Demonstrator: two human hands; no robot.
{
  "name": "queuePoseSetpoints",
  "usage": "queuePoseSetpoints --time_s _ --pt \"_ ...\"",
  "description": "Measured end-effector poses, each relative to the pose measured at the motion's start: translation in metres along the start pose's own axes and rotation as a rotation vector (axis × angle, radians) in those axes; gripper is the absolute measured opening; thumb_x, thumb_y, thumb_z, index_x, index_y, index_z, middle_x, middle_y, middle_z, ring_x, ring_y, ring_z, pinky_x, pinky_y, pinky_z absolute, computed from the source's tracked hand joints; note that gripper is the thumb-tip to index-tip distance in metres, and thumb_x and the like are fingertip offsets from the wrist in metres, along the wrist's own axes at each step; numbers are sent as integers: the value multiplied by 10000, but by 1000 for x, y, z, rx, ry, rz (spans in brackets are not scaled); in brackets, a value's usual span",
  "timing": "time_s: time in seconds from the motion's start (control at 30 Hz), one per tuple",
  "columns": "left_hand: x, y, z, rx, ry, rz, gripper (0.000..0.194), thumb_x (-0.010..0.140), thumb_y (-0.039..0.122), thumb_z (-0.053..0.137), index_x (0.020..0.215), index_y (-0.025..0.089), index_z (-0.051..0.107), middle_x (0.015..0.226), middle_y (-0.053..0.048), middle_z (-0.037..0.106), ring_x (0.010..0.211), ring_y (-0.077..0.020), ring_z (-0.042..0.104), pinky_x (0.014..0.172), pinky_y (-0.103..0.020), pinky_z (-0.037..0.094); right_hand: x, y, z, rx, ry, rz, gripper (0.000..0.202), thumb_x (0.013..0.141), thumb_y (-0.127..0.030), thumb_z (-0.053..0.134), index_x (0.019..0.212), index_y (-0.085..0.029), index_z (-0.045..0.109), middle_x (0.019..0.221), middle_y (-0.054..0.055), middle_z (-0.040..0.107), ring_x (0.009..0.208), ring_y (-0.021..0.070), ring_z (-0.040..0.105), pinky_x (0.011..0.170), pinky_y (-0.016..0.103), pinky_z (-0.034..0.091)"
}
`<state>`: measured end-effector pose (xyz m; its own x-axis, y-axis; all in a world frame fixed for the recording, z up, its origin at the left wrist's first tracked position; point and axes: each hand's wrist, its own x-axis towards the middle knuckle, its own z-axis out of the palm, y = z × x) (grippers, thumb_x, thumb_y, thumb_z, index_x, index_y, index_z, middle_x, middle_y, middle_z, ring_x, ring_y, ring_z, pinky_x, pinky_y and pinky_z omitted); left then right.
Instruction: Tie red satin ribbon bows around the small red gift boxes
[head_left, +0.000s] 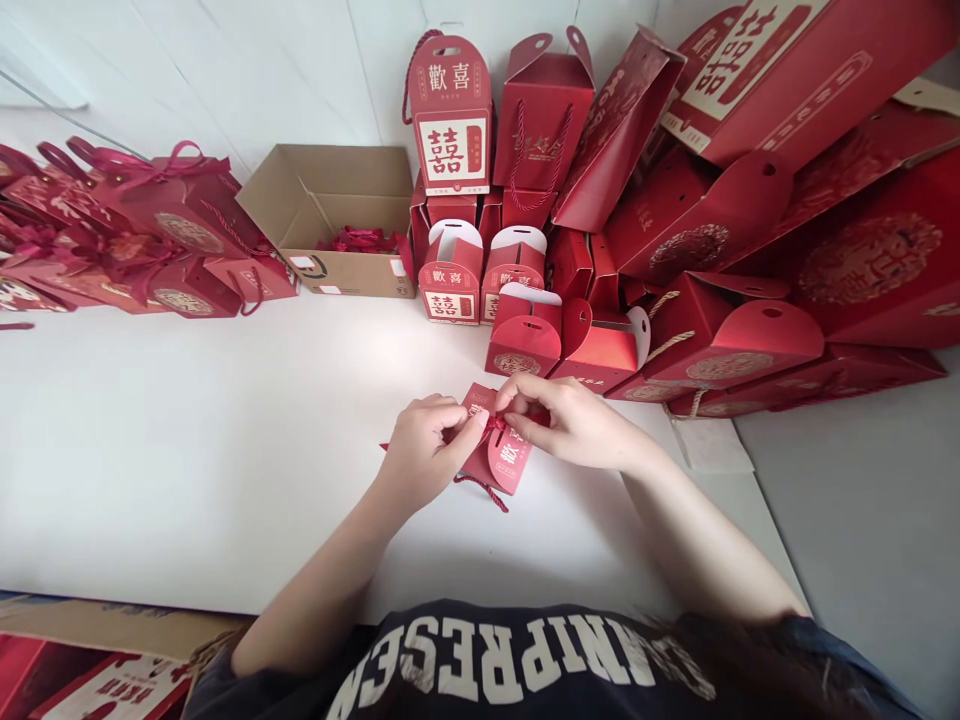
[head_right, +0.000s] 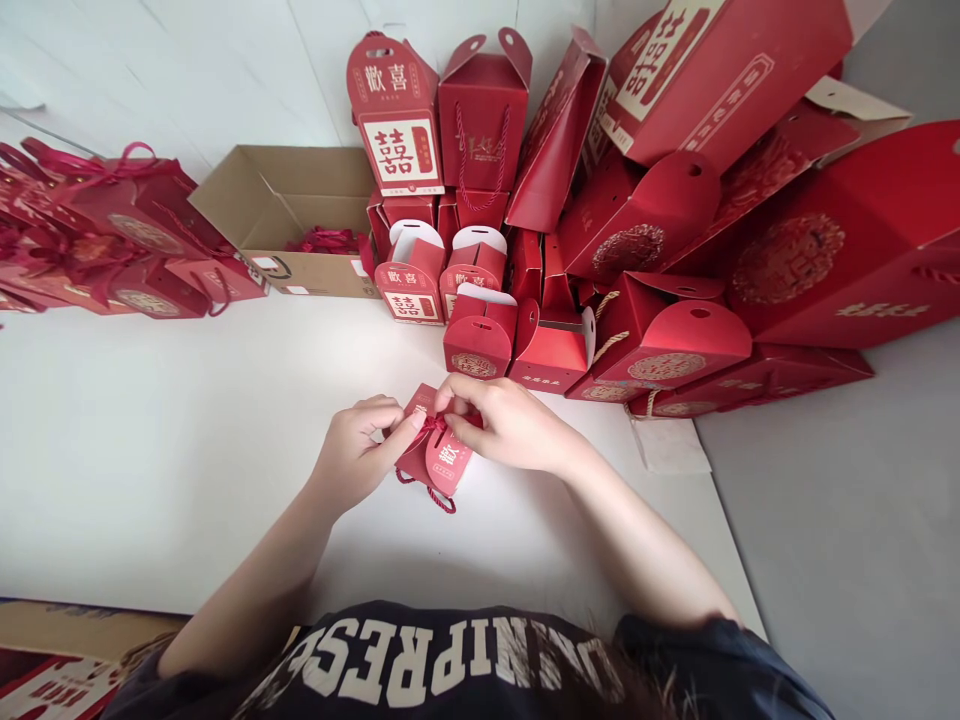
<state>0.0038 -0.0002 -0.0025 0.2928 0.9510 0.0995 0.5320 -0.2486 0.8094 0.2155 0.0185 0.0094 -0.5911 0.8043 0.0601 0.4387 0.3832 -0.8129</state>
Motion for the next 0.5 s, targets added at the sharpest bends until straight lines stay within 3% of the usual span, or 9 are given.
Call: queuePoseSetpoints --time_s 0.23,0.5 --pt "-5 0 -4 -109 -100 -160 505 897 361 535 559 172 212 519 38 210 503 -80 227 472 -266 198 1 4 -1 209 12 37 97 929 -201 528 1025 -203 541 750 -45 571 630 72 494 581 192 383" --pt "0 -9 -13 -75 -153 -208 489 853 306 547 557 176 179 519 40 173 487 -68 193 456 -259 161 -1 15 -9 277 -8 87 130 912 -191 546 1020 -230 484 719 -61 523 586 78 451 532 203 359"
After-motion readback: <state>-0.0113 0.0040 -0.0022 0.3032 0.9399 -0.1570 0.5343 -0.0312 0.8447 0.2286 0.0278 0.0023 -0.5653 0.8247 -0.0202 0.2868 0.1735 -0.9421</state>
